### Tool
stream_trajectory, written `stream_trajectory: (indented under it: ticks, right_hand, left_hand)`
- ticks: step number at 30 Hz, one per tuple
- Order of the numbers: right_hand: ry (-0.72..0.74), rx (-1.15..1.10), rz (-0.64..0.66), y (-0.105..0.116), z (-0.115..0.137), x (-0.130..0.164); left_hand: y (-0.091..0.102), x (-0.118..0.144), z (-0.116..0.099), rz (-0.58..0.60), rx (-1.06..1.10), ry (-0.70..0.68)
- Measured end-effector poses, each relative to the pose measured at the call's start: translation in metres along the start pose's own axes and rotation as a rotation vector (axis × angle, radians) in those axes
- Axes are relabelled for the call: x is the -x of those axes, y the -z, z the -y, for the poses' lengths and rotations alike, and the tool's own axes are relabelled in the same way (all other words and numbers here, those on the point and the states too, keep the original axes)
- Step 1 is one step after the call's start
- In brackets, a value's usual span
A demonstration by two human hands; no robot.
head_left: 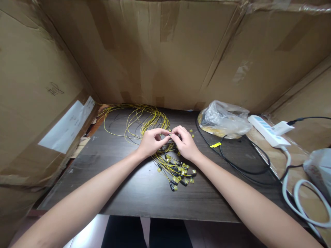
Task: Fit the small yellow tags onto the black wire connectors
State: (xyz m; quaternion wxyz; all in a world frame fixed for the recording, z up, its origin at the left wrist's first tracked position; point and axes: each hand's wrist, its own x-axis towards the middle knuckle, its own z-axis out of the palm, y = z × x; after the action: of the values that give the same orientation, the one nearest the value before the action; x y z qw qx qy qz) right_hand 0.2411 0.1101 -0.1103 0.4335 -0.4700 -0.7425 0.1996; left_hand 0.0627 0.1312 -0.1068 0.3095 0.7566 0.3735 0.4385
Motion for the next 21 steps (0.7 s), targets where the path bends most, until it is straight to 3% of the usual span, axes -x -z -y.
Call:
stream_trajectory:
  ticks: [5, 12, 18, 21]
  right_hand:
    - [-0.004, 0.073, 0.041, -0.001, -0.001, -0.001]
    - [-0.041, 0.013, -0.007, 0.000, 0.004, 0.001]
    - [-0.038, 0.132, 0.058, -0.001, -0.001, -0.001]
    - [0.034, 0.226, -0.032, 0.005, 0.018, -0.002]
  left_hand:
    - [0.000, 0.000, -0.001, 0.009, -0.017, -0.034]
    - [0.000, 0.000, -0.002, 0.003, -0.016, 0.006]
    - [0.002, 0.000, -0.003, 0.028, -0.027, -0.033]
    - [0.002, 0.000, -0.003, 0.014, -0.040, -0.021]
